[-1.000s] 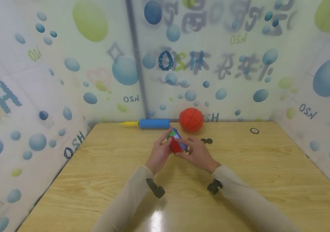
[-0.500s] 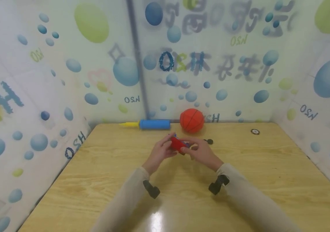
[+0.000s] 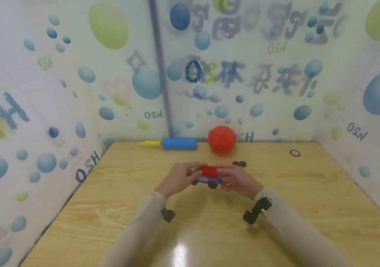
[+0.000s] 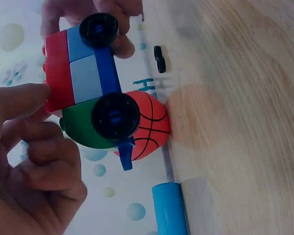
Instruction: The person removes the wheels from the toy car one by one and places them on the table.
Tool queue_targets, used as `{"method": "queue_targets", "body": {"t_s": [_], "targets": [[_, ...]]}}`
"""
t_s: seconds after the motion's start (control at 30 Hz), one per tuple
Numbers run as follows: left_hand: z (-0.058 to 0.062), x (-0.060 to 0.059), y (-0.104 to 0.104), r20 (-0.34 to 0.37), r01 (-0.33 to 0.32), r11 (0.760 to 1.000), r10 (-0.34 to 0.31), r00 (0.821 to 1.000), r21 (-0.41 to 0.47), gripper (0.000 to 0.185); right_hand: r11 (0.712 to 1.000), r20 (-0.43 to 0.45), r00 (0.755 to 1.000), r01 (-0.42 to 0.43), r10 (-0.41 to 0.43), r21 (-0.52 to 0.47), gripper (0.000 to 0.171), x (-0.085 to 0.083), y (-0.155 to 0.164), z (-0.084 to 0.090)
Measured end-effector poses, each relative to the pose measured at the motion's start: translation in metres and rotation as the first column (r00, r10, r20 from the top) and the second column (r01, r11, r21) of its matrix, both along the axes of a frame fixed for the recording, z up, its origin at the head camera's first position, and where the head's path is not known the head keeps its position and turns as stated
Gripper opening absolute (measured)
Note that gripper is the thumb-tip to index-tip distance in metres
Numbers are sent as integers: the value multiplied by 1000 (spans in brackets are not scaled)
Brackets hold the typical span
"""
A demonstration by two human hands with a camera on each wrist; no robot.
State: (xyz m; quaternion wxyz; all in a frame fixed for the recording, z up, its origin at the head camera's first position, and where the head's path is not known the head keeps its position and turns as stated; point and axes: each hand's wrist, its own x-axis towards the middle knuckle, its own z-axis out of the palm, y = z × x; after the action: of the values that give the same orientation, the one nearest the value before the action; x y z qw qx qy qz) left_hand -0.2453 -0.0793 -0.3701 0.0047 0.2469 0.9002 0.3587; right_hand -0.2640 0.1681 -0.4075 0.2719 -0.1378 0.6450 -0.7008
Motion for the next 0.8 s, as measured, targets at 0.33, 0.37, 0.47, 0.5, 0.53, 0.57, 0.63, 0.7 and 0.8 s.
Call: {"method": "queue_targets", "body": {"t_s": [0.33, 0.37, 0.47, 0.5, 0.53, 0.57, 0.63, 0.7, 0.8], "targets": [[1, -3, 0, -251, 99, 994, -108, 962, -48, 29, 983, 109, 985, -115, 131, -143, 29, -3, 3, -2], [0, -4, 0, -231, 133, 990, -138, 963, -39, 30, 982, 119, 983, -118, 137, -150, 29, -3, 3, -2], [-4, -6, 0, -171, 221, 975, -220, 960, -16, 32, 974, 138, 977, -139, 165, -179, 30, -3, 2, -2], [-4, -6, 1, -154, 247, 969, -245, 957, -4, 33, 971, 142, 975, -144, 173, -190, 30, -3, 1, -2], [-5, -6, 1, -140, 271, 963, -267, 953, 9, 34, 968, 150, 972, -149, 181, -200, 30, -3, 0, -3], [-5, -6, 1, -135, 290, 957, -285, 949, 18, 34, 966, 157, 970, -153, 188, -210, 30, -3, 0, -3], [-6, -6, 1, -128, 304, 952, -299, 946, 28, 35, 964, 166, 967, -154, 192, -218, 29, -2, 0, -3], [-6, -6, 1, -121, 314, 949, -307, 944, 39, 36, 965, 171, 966, -155, 193, -213, 28, -2, -1, -4], [-7, -7, 0, -83, 301, 952, -297, 951, 47, 40, 966, 170, 966, -162, 197, -200, 26, 0, -1, -3]]}}
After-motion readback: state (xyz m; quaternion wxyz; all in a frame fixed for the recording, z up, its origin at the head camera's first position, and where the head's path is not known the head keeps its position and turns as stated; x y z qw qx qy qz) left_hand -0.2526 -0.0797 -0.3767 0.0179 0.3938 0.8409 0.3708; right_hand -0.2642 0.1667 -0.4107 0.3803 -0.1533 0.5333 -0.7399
